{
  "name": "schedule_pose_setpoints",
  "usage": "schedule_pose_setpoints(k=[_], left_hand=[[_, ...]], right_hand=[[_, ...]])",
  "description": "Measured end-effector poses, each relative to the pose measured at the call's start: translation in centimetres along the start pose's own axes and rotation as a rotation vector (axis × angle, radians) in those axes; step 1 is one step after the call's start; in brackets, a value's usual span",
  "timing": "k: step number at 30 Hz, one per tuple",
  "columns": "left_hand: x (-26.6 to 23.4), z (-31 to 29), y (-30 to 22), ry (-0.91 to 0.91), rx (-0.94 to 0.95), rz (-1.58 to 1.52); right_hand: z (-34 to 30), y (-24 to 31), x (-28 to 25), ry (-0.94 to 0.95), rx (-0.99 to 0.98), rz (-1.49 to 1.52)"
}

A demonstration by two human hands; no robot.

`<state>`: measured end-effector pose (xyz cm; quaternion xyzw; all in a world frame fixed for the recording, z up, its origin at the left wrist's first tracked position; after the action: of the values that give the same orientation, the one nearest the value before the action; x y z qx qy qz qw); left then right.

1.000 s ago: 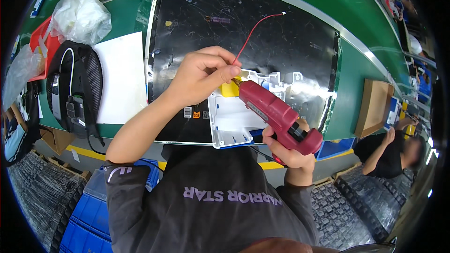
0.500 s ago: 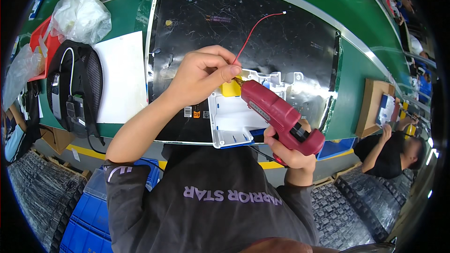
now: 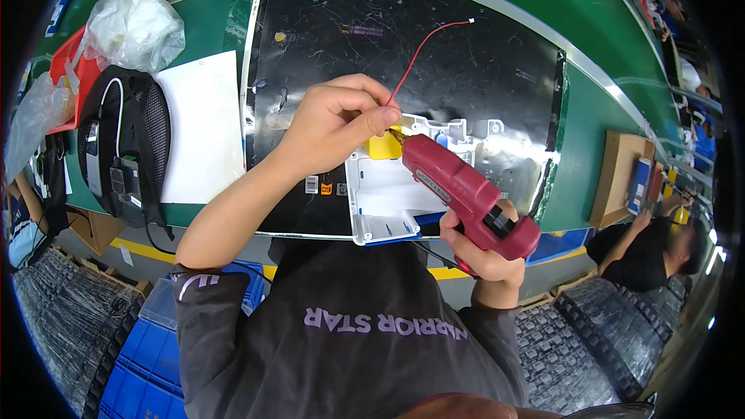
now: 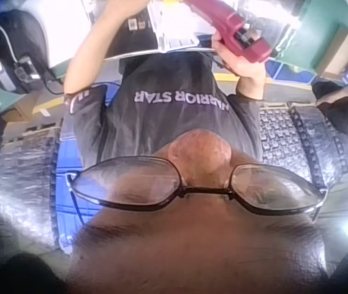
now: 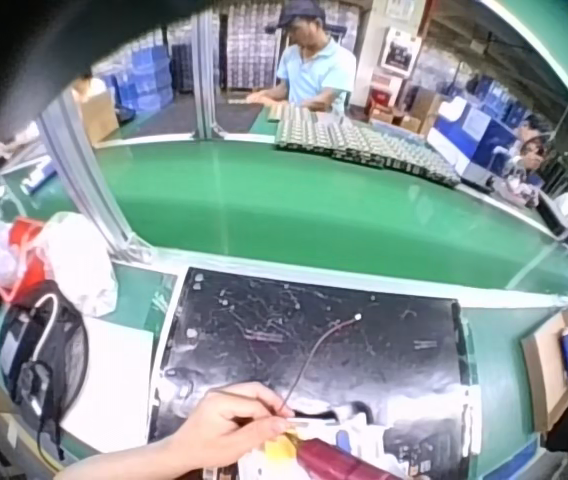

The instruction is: The person applies hot glue into plastic casings using a glue gun and places the casings onto the conveyor belt.

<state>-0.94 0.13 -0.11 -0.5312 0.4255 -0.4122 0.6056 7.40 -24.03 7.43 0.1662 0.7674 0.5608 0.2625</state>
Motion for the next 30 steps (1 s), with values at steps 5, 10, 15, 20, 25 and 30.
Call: schedule_pose_setpoints(k=[5, 10, 15, 20, 25, 30], left_hand=[[0.11, 0.03, -0.04, -0.031, 0.014, -0.037], [-0.04, -0.01, -0.39, 0.018, -0.045, -0.006], [-0.04, -0.02, -0.42, 0.022, -0.047, 0.006], [-0.13, -0.04, -0.28, 0.022, -0.048, 0.001], [-0.05, 0.0, -0.21, 0.027, -0.039, 0.005], [-0.1, -0.01, -0.34, 0.027, -0.045, 0.011]], right_hand=[[-0.03, -0.07, -0.25, 0.028, 0.016, -0.001], [-0.11, -0.34, -0.3, 0.029, 0.027, 0.015], [-0.2, -0.41, -0.39, 0.037, 0.036, 0.008], [-0.18, -0.57, -0.33, 0.027, 0.01, -0.013], [-0.21, -0.58, -0.2, 0.013, -0.112, -0.076], [-0.22, -0.41, -0.11, -0.005, -0.087, -0.059]])
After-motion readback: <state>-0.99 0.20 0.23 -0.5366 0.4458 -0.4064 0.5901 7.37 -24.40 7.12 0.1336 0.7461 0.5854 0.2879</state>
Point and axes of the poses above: each hand's wrist, its own z-axis towards the middle knuckle, its own x-axis out of the palm, y = z × x, the point moved 1 cm from there along z, towards the middle knuckle
